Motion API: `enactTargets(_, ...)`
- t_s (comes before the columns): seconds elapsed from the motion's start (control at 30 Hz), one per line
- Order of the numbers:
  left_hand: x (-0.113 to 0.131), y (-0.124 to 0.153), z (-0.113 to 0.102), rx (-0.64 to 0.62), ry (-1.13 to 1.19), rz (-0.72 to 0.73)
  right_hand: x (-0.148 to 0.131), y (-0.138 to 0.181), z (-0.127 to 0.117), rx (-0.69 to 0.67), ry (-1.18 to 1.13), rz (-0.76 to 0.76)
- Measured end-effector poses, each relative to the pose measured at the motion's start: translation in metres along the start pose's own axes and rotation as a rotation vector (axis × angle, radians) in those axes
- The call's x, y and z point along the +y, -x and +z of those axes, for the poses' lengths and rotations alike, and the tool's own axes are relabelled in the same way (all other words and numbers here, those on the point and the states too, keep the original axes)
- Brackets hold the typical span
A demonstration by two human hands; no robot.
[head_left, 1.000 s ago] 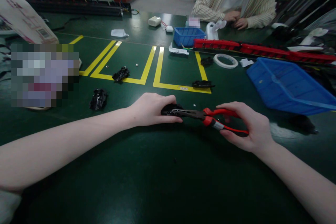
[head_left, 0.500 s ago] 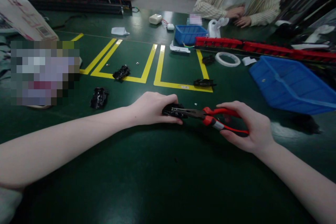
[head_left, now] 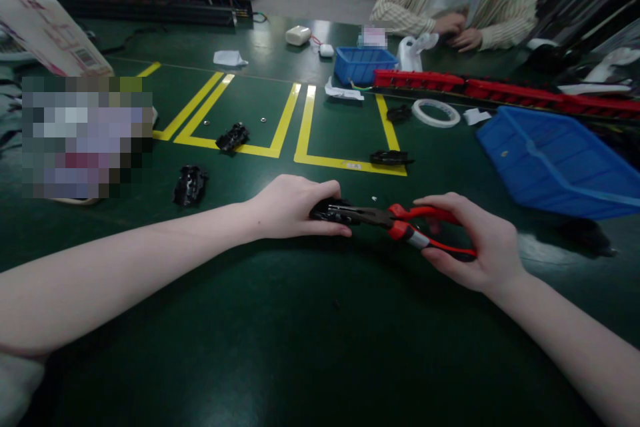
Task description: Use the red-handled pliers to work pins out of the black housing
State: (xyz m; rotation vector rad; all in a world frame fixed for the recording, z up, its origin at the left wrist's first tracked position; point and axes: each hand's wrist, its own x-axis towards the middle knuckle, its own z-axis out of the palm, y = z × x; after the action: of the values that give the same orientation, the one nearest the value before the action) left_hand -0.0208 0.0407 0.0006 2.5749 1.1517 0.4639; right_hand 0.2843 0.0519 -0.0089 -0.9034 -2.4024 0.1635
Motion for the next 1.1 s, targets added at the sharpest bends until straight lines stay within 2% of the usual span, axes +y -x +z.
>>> enactTargets(0.23,-0.001,0.000,0.001,0.003,-0.001,0.018,-0.006,0.001,0.000,0.008,0.020,0.043)
enactTargets(0.47,0.000,0.000,0.001,0.003,-0.021,0.020,0.005,0.001,0.000,-0.005,0.019,-0.027)
enactTargets(1.1,-0.002,0.001,0.004,0.048,-0.060,0.063,0.002,-0.003,-0.008,-0.007,0.075,-0.112)
